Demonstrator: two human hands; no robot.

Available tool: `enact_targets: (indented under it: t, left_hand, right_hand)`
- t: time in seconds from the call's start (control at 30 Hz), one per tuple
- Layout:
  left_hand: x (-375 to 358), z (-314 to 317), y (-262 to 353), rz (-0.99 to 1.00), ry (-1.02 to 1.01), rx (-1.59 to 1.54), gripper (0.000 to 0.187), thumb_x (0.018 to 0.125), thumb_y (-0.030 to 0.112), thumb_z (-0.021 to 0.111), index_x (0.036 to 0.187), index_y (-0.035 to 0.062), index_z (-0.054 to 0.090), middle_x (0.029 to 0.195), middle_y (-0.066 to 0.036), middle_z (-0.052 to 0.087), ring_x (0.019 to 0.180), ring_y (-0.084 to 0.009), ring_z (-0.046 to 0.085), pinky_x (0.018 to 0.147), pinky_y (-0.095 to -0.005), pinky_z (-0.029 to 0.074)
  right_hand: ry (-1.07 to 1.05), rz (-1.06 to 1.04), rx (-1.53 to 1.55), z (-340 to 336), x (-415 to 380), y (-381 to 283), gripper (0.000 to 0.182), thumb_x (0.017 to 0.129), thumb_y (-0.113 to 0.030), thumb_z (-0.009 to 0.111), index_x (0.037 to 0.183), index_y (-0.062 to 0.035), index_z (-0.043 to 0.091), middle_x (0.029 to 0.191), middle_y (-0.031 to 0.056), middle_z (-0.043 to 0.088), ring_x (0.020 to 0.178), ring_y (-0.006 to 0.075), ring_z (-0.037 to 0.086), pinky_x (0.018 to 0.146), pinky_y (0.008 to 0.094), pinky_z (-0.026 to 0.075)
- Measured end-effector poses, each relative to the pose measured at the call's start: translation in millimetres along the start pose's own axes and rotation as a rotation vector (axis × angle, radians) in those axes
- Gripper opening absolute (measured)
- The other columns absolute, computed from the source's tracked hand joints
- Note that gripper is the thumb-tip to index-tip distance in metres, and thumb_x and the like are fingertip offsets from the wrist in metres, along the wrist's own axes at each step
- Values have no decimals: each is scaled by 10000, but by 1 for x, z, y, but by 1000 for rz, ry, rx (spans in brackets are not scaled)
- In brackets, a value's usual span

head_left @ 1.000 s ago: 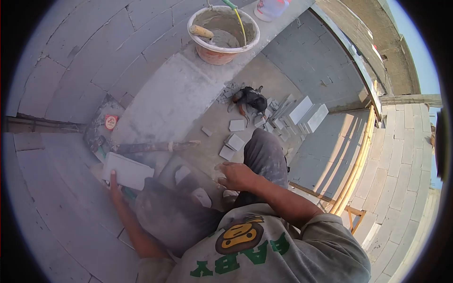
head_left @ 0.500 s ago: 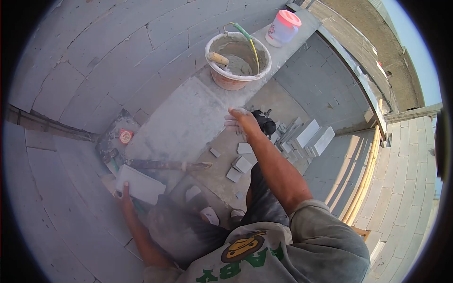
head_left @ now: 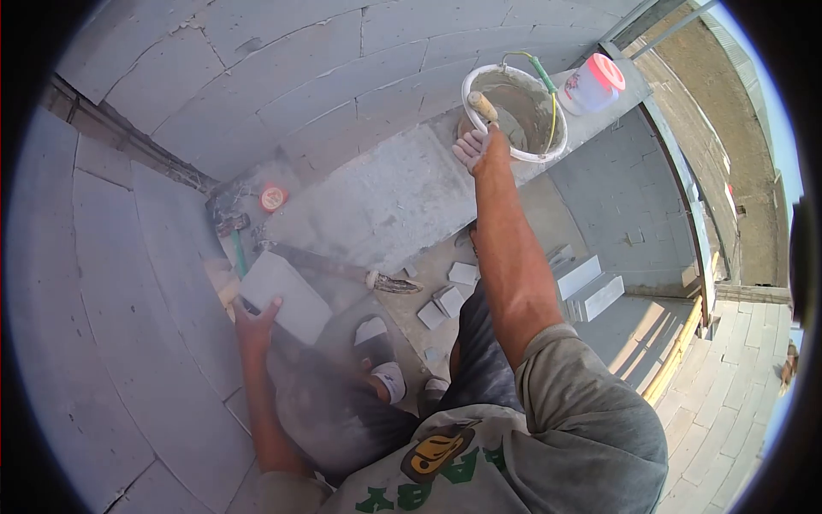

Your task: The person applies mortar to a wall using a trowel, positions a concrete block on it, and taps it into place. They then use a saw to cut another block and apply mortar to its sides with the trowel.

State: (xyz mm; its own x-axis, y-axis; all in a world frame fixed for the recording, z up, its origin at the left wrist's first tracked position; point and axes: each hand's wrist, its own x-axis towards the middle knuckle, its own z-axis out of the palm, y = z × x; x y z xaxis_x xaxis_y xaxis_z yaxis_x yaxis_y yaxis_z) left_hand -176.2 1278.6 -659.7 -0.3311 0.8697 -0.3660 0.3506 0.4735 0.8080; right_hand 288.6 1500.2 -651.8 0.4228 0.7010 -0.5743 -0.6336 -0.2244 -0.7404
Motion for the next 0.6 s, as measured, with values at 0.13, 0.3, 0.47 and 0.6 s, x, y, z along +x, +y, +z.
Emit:
enact_targets:
  t: [0.13, 0.3, 0.47, 0.6]
  left_hand:
    - [-2, 1, -16, 65, 64, -167, 748, 715, 224, 840, 1260, -65, 417, 1132, -186, 590, 1073, -258, 572, 911, -360, 454]
    - [-9, -7, -21, 38, 42, -102, 745, 702, 215, 847, 1242, -71, 422, 1136, -192, 589, 1061, -270, 581, 905, -366, 461]
    - [3, -7, -25, 56, 10, -35, 763, 689, 242, 850, 1242, -67, 424, 1150, -195, 589, 1064, -281, 582, 915, -374, 459]
    - [1, -1, -8, 65, -13, -21, 772, 687, 270, 848, 1241, -64, 426, 1157, -202, 587, 1055, -289, 588, 913, -381, 461]
  right_hand:
    - [198, 18, 226, -19, 5, 9, 749, 936, -514, 476, 1414, 26, 274, 1389, 244, 366, 1235, 383, 460, 1039, 534, 411]
    - [105, -115, 462, -25, 18, -6, 813, 908, -528, 491, 1473, -30, 185, 1451, 209, 309, 1278, 385, 413, 1040, 505, 400]
    - [-2, -67, 461, -13, 1, 9, 760, 907, -493, 506, 1450, -31, 245, 1446, 190, 321, 1262, 392, 426, 1052, 486, 386]
    - [34, -56, 433, -10, -25, 32, 734, 902, -467, 524, 1449, -51, 266, 1438, 176, 328, 1213, 395, 453, 1038, 483, 390]
